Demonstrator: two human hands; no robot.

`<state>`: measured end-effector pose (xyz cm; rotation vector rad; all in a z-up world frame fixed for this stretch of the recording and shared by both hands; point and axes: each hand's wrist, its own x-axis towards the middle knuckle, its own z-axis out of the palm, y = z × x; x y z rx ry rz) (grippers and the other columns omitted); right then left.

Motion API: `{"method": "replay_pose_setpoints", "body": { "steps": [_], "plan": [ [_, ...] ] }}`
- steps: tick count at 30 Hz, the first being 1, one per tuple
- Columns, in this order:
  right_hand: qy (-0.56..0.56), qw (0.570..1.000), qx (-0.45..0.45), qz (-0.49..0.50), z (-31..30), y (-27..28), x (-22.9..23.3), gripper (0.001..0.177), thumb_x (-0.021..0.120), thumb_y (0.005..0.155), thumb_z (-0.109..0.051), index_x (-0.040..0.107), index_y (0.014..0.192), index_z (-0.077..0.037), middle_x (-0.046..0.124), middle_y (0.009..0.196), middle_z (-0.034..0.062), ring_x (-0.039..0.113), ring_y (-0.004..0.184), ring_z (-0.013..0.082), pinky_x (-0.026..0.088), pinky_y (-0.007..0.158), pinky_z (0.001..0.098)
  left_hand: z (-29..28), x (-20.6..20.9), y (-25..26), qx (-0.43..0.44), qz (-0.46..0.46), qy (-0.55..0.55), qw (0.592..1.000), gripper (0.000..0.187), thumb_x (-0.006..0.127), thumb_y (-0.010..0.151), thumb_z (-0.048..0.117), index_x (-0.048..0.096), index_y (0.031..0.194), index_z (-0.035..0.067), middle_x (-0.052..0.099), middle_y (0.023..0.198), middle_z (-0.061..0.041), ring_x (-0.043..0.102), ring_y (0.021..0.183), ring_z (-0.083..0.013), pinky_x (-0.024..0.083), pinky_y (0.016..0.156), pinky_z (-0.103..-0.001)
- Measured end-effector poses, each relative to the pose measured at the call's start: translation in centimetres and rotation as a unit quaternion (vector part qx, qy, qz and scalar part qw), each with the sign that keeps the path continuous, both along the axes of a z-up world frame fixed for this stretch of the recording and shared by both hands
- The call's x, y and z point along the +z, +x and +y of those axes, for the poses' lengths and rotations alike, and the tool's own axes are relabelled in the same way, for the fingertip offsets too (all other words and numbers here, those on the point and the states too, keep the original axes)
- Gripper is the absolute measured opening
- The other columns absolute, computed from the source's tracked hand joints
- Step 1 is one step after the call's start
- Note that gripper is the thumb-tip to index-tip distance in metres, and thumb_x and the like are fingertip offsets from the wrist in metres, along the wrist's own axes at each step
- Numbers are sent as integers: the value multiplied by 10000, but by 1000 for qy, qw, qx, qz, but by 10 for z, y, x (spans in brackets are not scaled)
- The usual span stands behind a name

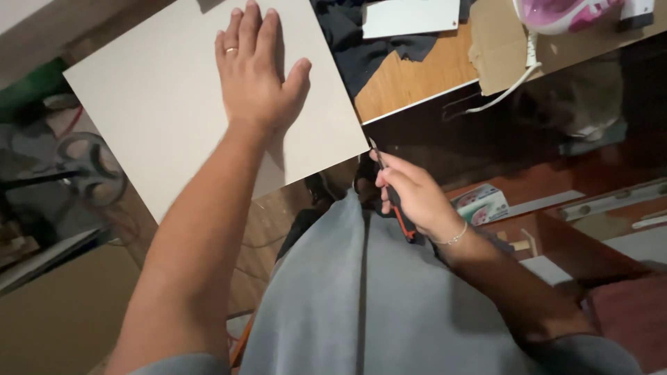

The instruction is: Trimming the edges of laminate boards with a utility knife

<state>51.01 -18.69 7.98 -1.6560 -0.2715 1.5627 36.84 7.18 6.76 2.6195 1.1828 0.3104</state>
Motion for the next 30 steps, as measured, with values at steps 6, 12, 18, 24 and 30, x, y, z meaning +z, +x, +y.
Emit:
{"method": "replay_pose_setpoints", "body": {
  "steps": [6,12,18,24,30],
  "plan": [
    [19,998,-40,-53,12,-4,-7,400,536,951,-125,583,1342,-53,428,725,-18,397,545,69,369,402,214,-1,6,-1,-5,-28,1,1000,698,609,926,491,534,1465,54,453,1548,-202,333,1451,-404,186,1191,-616],
    [107,954,18,-280,11,-7,-43,117,660,944,-146,684,1056,-120,583,811,-76,504,717,41,437,724,214,1,8,-2,-7,-17,3,1000,696,652,917,478,529,1452,50,468,1520,-197,349,1423,-405,192,1183,-606],
    [135,950,2,-283,19,-3,-49,73,584,979,-158,595,1022,-100,609,774,-1,506,605,85,439,560,243,0,11,-1,-18,-34,24,999,687,656,901,459,531,1446,60,528,1439,-184,429,1329,-432,237,1151,-615],
    [-19,989,-141,-28,2,2,-120,169,468,1002,-248,487,966,-84,597,870,107,519,530,143,446,342,285,-8,33,13,12,48,-61,997,757,486,946,502,438,1550,49,347,1631,-215,254,1512,-398,122,1227,-588],
    [77,996,-42,11,-8,1,-114,438,416,1076,-367,658,986,-14,630,758,74,581,621,137,552,680,275,-13,34,20,12,54,-53,997,762,426,955,478,426,1550,2,331,1638,-230,241,1517,-396,160,1237,-577]
  ]
}}
